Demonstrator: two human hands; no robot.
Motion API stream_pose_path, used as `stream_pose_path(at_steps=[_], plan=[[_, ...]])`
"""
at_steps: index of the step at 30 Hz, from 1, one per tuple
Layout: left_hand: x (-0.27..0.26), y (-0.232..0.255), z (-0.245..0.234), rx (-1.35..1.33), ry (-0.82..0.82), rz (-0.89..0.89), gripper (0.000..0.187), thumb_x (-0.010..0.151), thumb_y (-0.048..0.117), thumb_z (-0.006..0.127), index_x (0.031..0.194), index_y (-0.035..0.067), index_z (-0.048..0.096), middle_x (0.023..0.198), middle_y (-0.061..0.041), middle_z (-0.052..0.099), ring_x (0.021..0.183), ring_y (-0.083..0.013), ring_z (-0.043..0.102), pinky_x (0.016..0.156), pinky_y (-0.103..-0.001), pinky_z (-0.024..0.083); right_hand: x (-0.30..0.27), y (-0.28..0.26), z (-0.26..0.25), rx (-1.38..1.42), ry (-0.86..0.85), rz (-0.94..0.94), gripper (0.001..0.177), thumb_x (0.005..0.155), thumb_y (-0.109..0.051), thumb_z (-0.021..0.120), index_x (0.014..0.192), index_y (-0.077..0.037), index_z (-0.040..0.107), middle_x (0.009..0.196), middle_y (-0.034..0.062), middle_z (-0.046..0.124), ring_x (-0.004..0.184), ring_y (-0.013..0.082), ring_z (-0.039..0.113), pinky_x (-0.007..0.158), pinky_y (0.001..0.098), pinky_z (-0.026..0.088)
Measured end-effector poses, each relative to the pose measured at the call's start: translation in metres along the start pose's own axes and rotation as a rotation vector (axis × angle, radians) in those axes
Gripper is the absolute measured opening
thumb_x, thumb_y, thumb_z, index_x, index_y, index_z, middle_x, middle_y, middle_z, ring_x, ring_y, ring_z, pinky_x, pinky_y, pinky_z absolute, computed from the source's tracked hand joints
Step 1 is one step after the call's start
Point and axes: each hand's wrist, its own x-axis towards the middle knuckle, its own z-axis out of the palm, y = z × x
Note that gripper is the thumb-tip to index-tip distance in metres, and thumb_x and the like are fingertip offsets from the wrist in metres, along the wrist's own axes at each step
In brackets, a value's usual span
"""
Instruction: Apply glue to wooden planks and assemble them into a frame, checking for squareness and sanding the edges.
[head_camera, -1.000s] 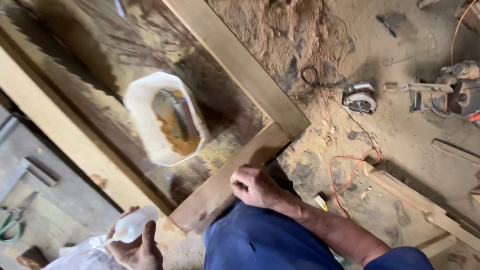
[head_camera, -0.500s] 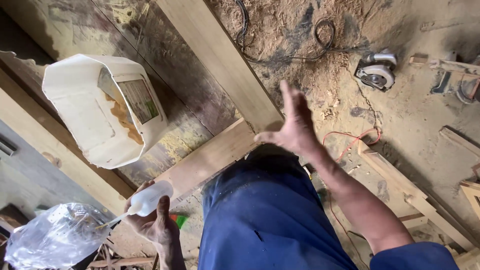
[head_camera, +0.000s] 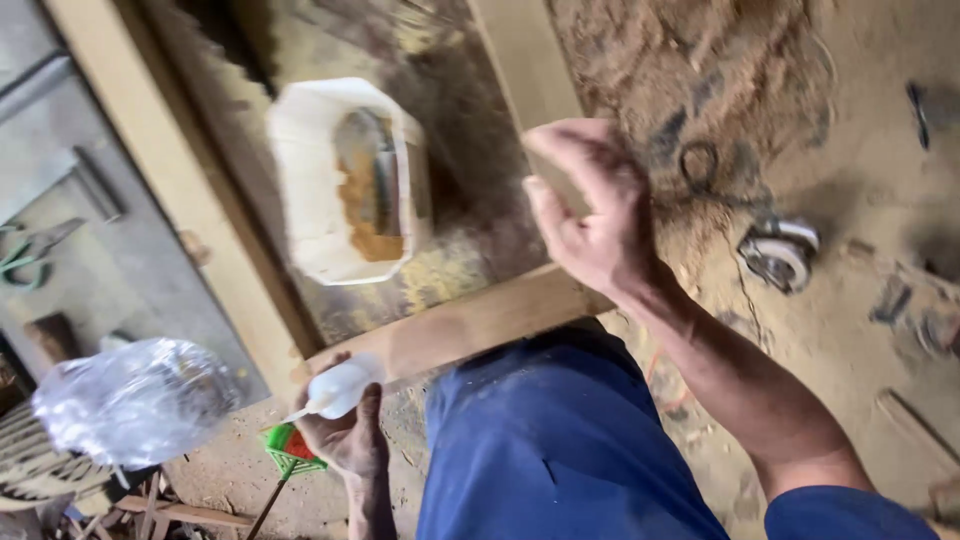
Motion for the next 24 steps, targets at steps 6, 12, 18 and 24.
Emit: stream_pose_path(at_steps=[6, 12, 18, 24], plan=[[0.025, 0.023, -0.009, -0.035, 0.057, 0.120, 0.058, 0.085, 0.017, 0.081, 0.131, 0.011, 0.047, 0.126, -0.024, 0.063, 0.121, -0.0349, 0.063, 0.101, -0.047, 0.058, 0.074, -0.016, 0.172, 0.054, -0.534, -0.170, 0.013, 0.090, 0.008, 0.061, 0.080, 0.004, 0.066, 0.079, 0.0167, 0.066, 0.066, 0.0248, 0.065, 0.057, 0.0345, 0.057], [0.041, 0.026, -0.037, -0.059, 0.121, 0.130, 0.057, 0.085, 0.023, 0.082, 0.129, 0.009, 0.049, 0.125, -0.022, 0.065, 0.120, -0.0345, 0.066, 0.113, -0.050, 0.052, 0.082, -0.009, 0.284, -0.782, -1.313, 0.018, 0.014, 0.098, -0.010, 0.055, 0.094, -0.008, 0.069, 0.082, 0.0073, 0.070, 0.063, 0.0172, 0.067, 0.054, 0.0287, 0.059], [0.050, 0.014, -0.055, -0.110, 0.134, 0.009, 0.056, 0.086, 0.020, 0.080, 0.130, 0.008, 0.048, 0.128, -0.021, 0.063, 0.124, -0.0325, 0.064, 0.096, -0.049, 0.060, 0.083, -0.037, 0.282, -0.611, -1.251, 0.715, 0.025, 0.111, -0.016, 0.043, 0.114, -0.004, 0.066, 0.106, 0.0113, 0.070, 0.080, 0.0221, 0.072, 0.060, 0.0270, 0.064], [0.073, 0.000, -0.068, -0.173, 0.014, 0.047, 0.058, 0.087, 0.017, 0.082, 0.136, 0.012, 0.050, 0.134, -0.016, 0.063, 0.128, -0.0334, 0.064, 0.123, -0.051, 0.048, 0.058, 0.011, 0.311, -0.657, -1.265, 0.835, 0.028, 0.111, -0.014, 0.027, 0.096, -0.016, 0.051, 0.093, 0.0030, 0.063, 0.075, 0.0133, 0.060, 0.058, 0.0196, 0.053]])
